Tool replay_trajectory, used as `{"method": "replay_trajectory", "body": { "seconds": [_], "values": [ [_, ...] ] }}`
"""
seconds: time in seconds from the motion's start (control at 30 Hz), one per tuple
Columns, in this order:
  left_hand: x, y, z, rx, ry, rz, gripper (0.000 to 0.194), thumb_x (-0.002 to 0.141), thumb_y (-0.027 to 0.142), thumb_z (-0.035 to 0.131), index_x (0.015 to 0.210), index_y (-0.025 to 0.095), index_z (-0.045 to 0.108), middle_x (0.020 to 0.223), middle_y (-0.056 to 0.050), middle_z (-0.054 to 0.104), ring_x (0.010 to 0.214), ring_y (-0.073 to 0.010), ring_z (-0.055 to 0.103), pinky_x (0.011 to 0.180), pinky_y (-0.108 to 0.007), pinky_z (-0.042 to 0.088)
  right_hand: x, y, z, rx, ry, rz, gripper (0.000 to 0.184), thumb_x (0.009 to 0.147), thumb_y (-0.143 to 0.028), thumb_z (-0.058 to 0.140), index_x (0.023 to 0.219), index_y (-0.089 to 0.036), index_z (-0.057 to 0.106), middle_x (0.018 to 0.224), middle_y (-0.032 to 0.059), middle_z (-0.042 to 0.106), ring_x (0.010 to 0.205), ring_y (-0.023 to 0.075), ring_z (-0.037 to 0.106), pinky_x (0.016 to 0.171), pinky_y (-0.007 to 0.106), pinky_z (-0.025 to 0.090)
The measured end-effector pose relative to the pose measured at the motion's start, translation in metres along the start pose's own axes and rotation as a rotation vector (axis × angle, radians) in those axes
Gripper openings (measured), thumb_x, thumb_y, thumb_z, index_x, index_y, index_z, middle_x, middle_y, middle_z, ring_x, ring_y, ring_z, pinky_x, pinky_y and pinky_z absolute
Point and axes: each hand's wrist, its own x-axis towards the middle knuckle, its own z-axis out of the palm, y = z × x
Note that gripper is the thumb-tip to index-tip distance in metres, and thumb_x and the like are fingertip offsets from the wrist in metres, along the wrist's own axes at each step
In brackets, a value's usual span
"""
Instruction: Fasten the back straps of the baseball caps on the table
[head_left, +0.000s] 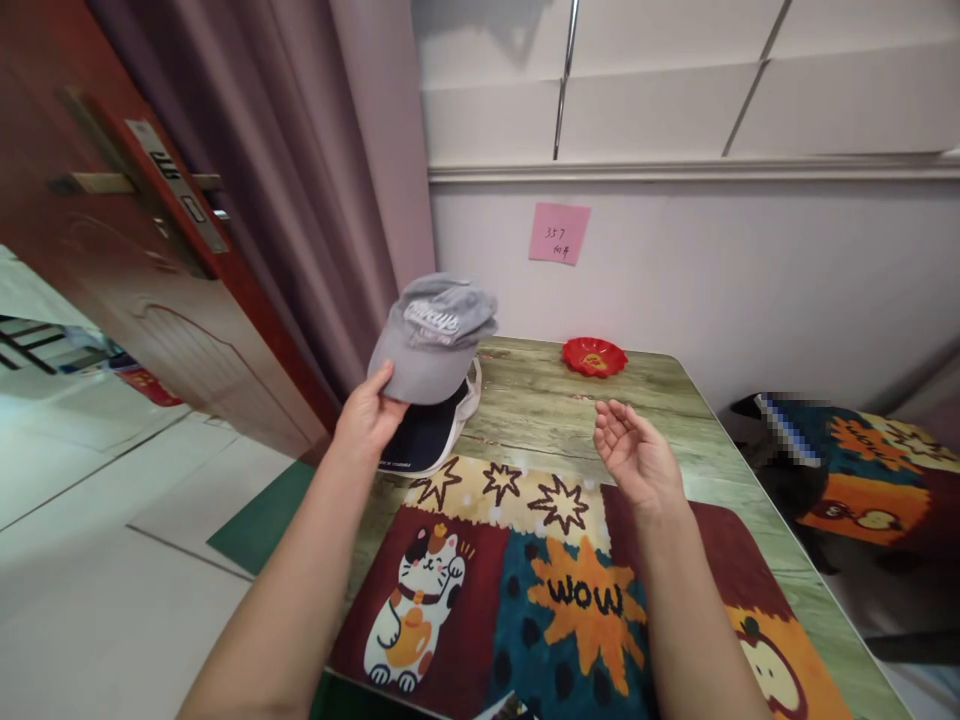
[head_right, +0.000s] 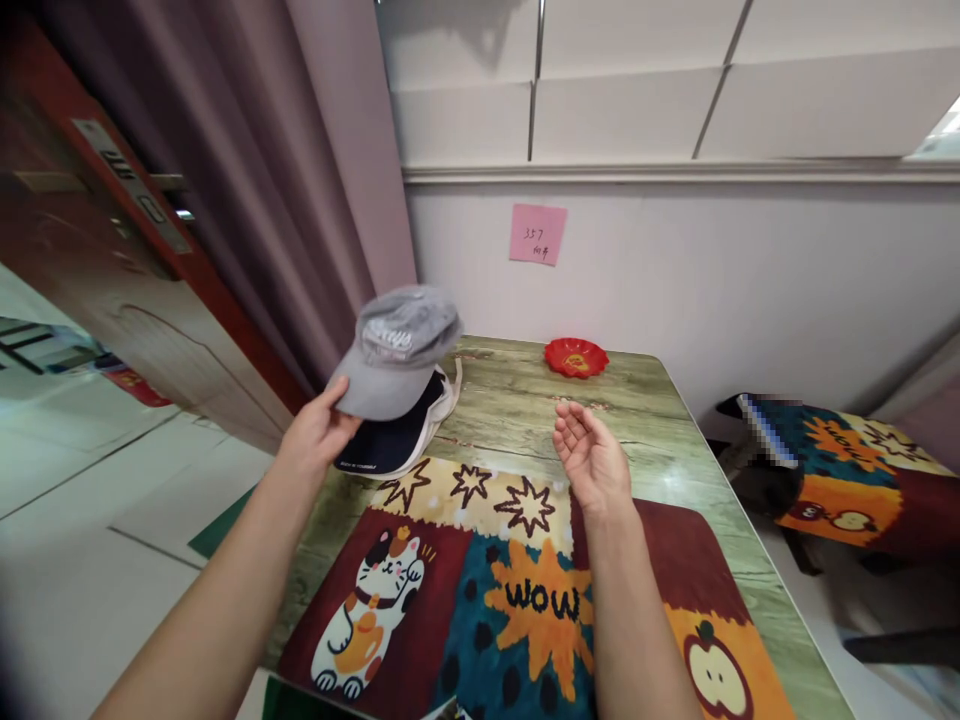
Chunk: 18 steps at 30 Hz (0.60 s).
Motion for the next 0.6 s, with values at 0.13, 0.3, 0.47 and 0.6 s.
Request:
{"method": "replay_trajectory", "body": {
  "seconds": [0.13, 0.3, 0.47, 0.6],
  "values": [
    [-0.004, -0.016, -0.070, 0.083, 0.354, -0.132, 0.028, 0.085, -0.003, 0.059, 0.108, 0.010, 0.068, 0.079, -0.005, 0.077, 0.068, -0.0138, 0.073, 0.079, -0.028, 0.063, 0.001, -0.004, -0.002, 0.021, 0.002, -0.012, 0.012, 0.087, -0.013, 0.058, 0.088, -0.017, 0.069, 0.082, 0.0026, 0.076, 0.065, 0.0095, 0.070, 0.059, 0.018, 0.060],
    [-0.008, -0.026, -0.093, 0.048, 0.399, -0.133, 0.037, 0.084, -0.002, 0.061, 0.116, 0.014, 0.067, 0.080, -0.004, 0.077, 0.069, -0.0145, 0.074, 0.078, -0.027, 0.063, 0.003, -0.010, -0.006, 0.033, 0.043, -0.059, 0.011, 0.087, -0.014, 0.058, 0.086, -0.018, 0.068, 0.081, 0.0022, 0.075, 0.062, 0.0089, 0.069, 0.056, 0.017, 0.059],
    [-0.002, -0.011, -0.068, -0.002, 0.362, -0.021, 0.030, 0.087, 0.004, 0.060, 0.113, 0.015, 0.068, 0.087, -0.006, 0.078, 0.080, -0.0156, 0.074, 0.078, -0.023, 0.061, 0.002, -0.014, -0.009, 0.041, 0.052, -0.086, 0.010, 0.087, -0.014, 0.058, 0.086, -0.017, 0.068, 0.080, 0.0013, 0.075, 0.059, 0.0077, 0.067, 0.055, 0.016, 0.058],
    [-0.021, -0.008, -0.062, 0.169, 0.284, 0.074, 0.026, 0.086, 0.020, 0.069, 0.111, 0.017, 0.068, 0.088, -0.008, 0.077, 0.083, -0.0197, 0.074, 0.075, -0.027, 0.061, 0.003, -0.012, -0.009, 0.043, 0.038, -0.085, 0.008, 0.086, -0.015, 0.059, 0.086, -0.017, 0.068, 0.080, 0.0010, 0.075, 0.059, 0.0076, 0.067, 0.055, 0.016, 0.057]
  ]
}}
